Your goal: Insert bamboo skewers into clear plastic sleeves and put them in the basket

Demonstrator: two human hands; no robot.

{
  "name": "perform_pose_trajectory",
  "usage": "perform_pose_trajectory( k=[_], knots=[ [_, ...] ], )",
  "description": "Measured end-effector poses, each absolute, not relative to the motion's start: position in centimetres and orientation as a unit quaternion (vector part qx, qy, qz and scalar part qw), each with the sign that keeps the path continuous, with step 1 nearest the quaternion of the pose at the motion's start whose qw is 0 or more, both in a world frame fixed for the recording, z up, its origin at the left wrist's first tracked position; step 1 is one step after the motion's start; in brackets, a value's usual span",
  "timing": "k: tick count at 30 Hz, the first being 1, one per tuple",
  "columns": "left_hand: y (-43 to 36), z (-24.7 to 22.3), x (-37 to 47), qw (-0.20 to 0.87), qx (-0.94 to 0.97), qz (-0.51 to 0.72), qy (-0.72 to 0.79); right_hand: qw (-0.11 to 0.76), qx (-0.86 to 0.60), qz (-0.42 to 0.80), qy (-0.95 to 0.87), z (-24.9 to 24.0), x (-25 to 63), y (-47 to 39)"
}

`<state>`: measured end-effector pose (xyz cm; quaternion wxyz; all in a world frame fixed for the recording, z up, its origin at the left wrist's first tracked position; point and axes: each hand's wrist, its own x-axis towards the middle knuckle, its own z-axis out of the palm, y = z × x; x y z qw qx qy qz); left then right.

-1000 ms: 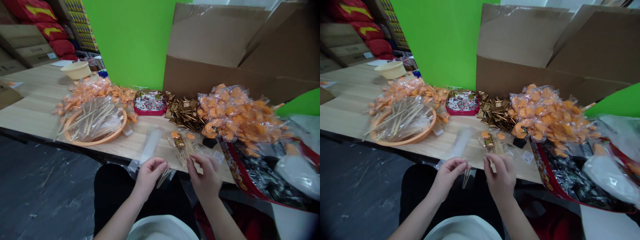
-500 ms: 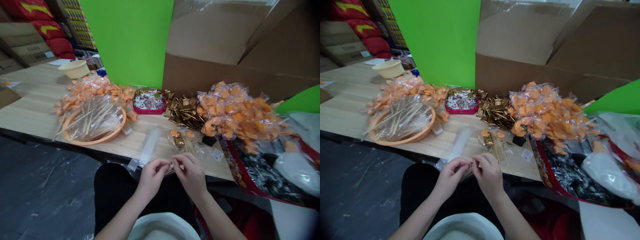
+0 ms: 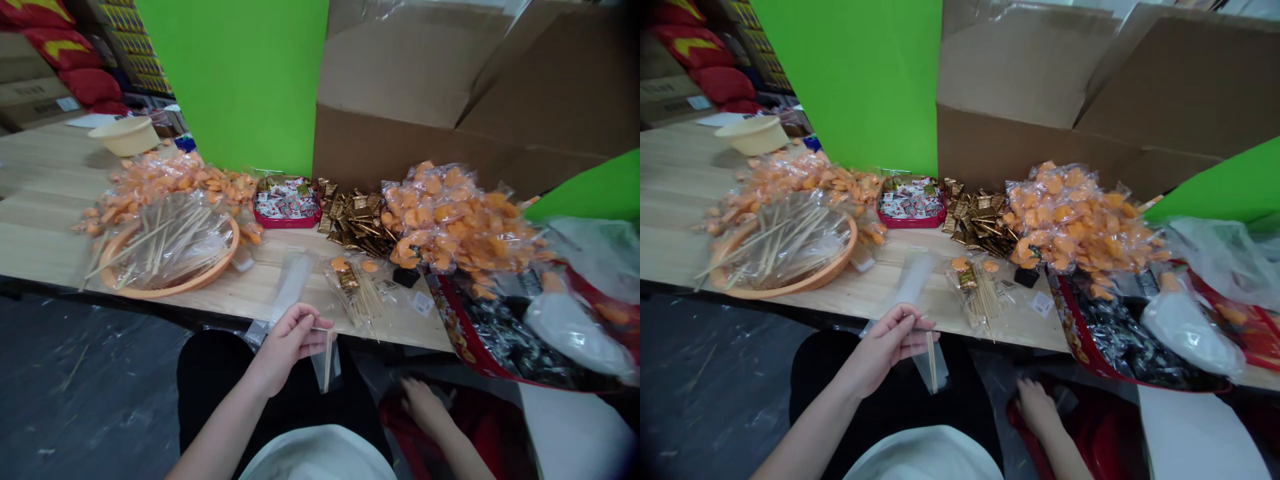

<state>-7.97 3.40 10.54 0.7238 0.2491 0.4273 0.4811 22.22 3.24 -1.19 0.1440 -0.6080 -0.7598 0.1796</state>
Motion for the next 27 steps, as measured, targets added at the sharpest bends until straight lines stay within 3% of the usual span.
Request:
perform_pose_trajectory(
  k=[3,5,7,11,19,27],
  knots=[
    [3.7,10.4,-7.3,0.732,0.257,0.462,0.429,0.225,-0.552,0.242,-0.766,1.6,19.8,4.1],
    [3.8,10.5,-6.8,0.735,0.258,0.456,0.431,0.3,-0.507,0.366,-0.721,4.6,17.0,5.1],
    [3.8,10.7,-6.3,0.731,0.261,0.457,0.434,0.307,-0.436,0.512,-0.673,7.3,13.8,6.0],
    [3.3,10.9,-6.3,0.701,0.282,0.484,0.441,0.321,-0.415,0.601,-0.603,9.5,9.3,6.5],
    [2.6,10.0,-6.7,0.67,0.247,0.496,0.494,0.4,-0.367,0.574,-0.613,8.4,8.2,6.2],
    [3.1,10.3,-6.1,0.607,0.3,0.556,0.482,0.416,-0.387,0.442,-0.695,8.5,8.8,6.5]
  ],
)
